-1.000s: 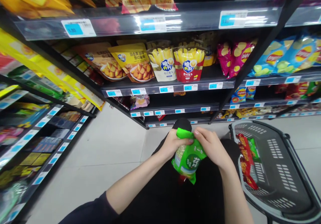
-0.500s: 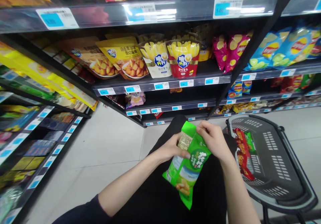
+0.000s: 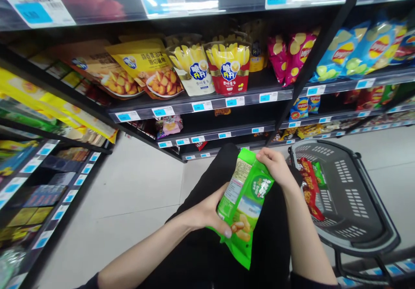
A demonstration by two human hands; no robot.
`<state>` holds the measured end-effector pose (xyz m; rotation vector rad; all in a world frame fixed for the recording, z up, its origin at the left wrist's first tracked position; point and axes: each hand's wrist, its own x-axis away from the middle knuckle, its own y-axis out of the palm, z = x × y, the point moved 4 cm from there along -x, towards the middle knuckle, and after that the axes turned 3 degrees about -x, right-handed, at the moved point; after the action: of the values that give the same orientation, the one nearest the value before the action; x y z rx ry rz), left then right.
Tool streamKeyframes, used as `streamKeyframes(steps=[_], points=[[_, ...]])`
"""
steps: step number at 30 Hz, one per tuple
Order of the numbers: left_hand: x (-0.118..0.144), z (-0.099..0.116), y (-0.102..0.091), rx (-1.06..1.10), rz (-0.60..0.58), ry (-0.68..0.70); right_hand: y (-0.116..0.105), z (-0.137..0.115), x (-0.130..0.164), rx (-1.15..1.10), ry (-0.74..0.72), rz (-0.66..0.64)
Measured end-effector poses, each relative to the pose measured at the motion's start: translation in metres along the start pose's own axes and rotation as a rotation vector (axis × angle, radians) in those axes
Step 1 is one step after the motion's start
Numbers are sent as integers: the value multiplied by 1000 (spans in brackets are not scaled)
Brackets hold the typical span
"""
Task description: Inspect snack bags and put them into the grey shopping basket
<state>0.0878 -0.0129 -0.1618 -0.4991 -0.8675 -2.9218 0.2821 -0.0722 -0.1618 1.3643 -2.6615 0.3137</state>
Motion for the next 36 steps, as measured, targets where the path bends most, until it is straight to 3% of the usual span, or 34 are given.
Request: streamKeyframes(steps=[5,11,16,27,36], points=[[11,-12,5,-8,59,-115,-7,-9,0,65,-46,-25],[17,-24,-3,-67,190,-301,-13,-25,0,157,-89,-7],[23,-25,-1,-17,132,-290,-17,-27,-2,232,-57,-33],[25,-31,2,48,60,-306,-17,-35,10,-36,92,-46],[21,-35,4,37,58,-312,-18,-37,18,-99,86,-42]])
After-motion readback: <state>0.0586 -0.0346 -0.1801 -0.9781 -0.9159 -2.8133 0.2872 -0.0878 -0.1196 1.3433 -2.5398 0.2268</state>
